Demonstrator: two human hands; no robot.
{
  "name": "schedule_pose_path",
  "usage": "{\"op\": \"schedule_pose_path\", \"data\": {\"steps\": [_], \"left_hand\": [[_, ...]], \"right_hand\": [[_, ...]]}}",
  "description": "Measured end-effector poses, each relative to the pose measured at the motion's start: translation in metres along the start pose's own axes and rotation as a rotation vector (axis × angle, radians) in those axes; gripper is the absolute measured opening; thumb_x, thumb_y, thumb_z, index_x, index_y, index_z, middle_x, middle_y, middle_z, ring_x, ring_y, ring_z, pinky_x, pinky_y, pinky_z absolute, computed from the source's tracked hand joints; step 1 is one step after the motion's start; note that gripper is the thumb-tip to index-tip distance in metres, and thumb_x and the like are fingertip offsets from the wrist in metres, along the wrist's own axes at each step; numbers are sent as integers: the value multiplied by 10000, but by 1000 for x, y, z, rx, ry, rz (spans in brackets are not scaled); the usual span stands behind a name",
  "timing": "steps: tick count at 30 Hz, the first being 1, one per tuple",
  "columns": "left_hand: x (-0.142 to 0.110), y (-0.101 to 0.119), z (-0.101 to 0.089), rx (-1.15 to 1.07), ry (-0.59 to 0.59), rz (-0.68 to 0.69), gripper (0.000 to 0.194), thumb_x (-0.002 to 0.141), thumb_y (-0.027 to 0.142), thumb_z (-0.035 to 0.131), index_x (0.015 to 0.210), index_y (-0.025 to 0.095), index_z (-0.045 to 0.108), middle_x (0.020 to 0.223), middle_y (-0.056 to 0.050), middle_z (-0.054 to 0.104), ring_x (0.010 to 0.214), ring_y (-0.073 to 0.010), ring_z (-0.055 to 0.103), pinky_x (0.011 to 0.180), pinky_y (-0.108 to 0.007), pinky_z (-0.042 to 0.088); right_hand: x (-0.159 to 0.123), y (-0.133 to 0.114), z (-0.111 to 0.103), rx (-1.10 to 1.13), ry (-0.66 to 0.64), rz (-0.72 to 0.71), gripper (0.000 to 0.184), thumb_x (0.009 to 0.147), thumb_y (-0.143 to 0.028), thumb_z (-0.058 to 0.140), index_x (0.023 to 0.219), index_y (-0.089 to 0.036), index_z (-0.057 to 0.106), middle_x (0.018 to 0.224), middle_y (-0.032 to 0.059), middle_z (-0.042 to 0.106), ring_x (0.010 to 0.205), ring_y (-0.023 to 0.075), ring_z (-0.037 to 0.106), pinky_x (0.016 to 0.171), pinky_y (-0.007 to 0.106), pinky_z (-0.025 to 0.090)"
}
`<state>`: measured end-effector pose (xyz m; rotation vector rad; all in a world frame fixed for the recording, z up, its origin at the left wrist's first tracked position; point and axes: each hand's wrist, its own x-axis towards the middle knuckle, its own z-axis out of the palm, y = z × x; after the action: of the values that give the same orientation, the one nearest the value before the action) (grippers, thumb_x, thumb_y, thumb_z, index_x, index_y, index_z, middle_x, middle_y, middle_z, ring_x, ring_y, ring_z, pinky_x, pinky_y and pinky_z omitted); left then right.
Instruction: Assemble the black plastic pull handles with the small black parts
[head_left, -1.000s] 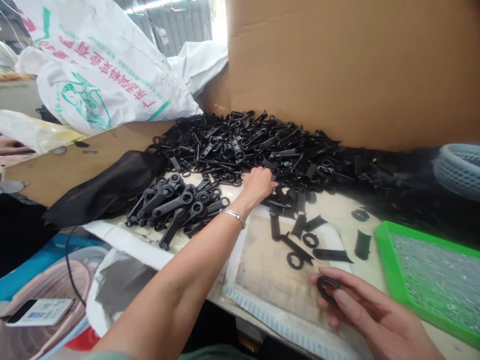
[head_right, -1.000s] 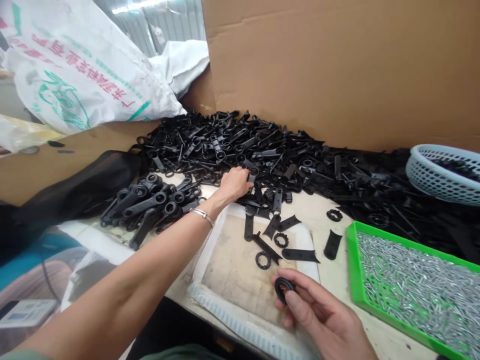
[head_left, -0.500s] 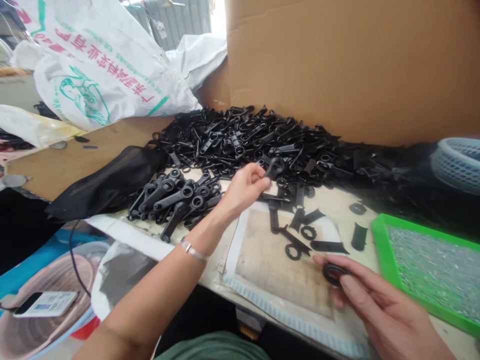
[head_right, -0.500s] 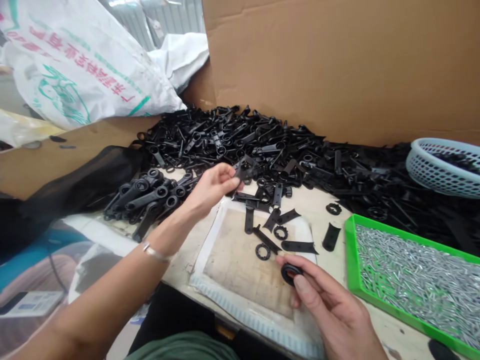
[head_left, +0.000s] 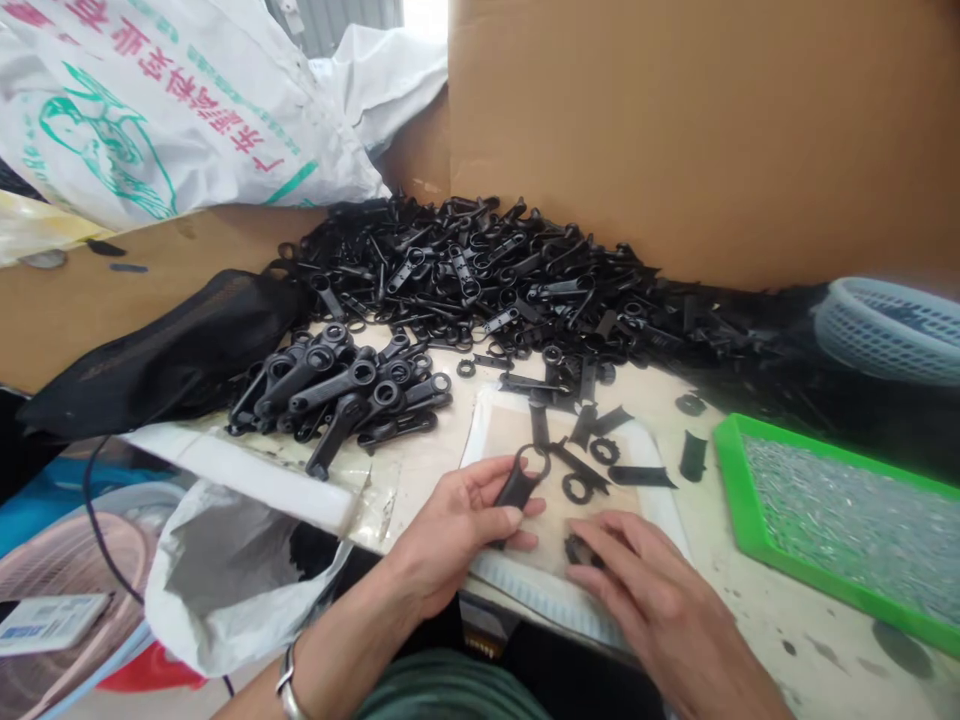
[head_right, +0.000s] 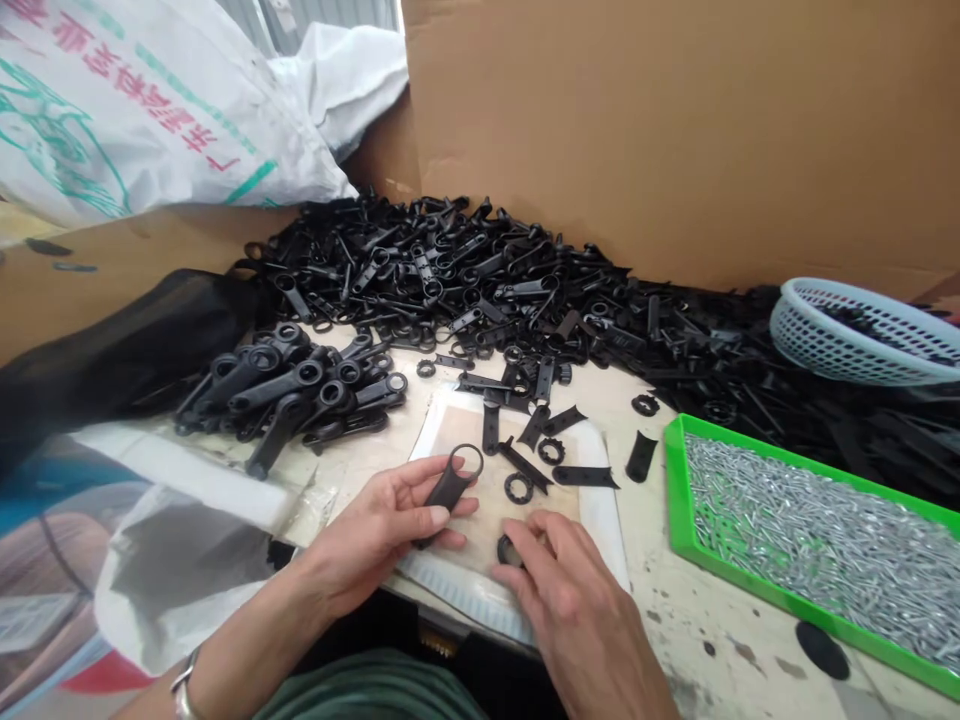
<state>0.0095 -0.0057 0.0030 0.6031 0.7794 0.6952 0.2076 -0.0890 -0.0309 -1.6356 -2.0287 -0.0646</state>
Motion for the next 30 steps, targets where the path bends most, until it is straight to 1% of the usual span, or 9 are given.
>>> {"op": "schedule_pose_path", "data": {"steps": [3,5,7,11,15,19,23,27,30], "left_hand": [[1,-2,4,30,-3,36,485,674,47,748,1139,183,716,1300,-101,656,1173,-269,619,737,-260,566],[1,-5,6,54,-10,67,486,681,38,721,1145,184,719,1301,-100,659,1200,-277,600,735,-258,564],[0,-7,8,77,-22,96,504,684,25,696,1162,186,716,1299,-100,663,1205,-278,595,741,-258,558],[-3,-8,12,100,-84,137,599,705,-8,646,1260,215,674,1287,-83,678,1195,-252,611,790,-249,537],[-3,-8,14,151,-183,173,625,741,-36,586,1307,220,652,1260,-72,692,1155,-217,638,866,-242,507],[-4,-14,13,211,-203,255,640,779,-13,556,1367,236,603,1214,-59,702,1144,-224,636,902,-267,499],[-14,-14,16,486,-129,341,589,861,54,516,1416,247,552,1032,-38,733,963,-212,666,887,-309,508],[-21,-8,17,699,-122,403,539,916,111,505,1428,279,531,990,-9,717,838,-167,633,817,-269,507],[-20,-7,12,706,-89,411,425,957,195,496,1364,269,594,980,-14,695,796,-149,612,730,-236,513]], "right_hand": [[5,3,-14,74,-85,-52,323,999,-411,467,1064,-202,704,969,64,723,829,176,727,694,253,616],[13,2,-23,151,-33,-13,262,968,-388,548,1079,-215,710,1046,57,728,861,165,732,745,237,615],[23,-2,-29,221,79,60,249,936,-376,611,1108,-230,715,1132,52,714,855,151,731,746,225,616],[43,-15,-18,245,236,86,243,907,-311,665,1104,-185,730,1090,59,715,846,142,712,815,245,605],[51,-23,-2,173,295,53,239,908,-261,664,1101,-135,730,1032,79,714,877,156,694,847,274,597],[53,-24,-1,122,279,38,233,926,-252,637,1114,-141,719,1015,79,713,858,160,697,784,269,606],[52,-26,-5,146,242,86,226,940,-282,611,1109,-178,721,998,74,708,845,171,702,786,297,608],[47,-30,-8,195,216,153,253,943,-353,594,1104,-208,725,1015,67,704,858,178,707,771,278,610],[40,-27,-11,346,125,177,272,939,-380,584,1121,-246,735,1102,56,706,902,174,719,764,239,610]]}}
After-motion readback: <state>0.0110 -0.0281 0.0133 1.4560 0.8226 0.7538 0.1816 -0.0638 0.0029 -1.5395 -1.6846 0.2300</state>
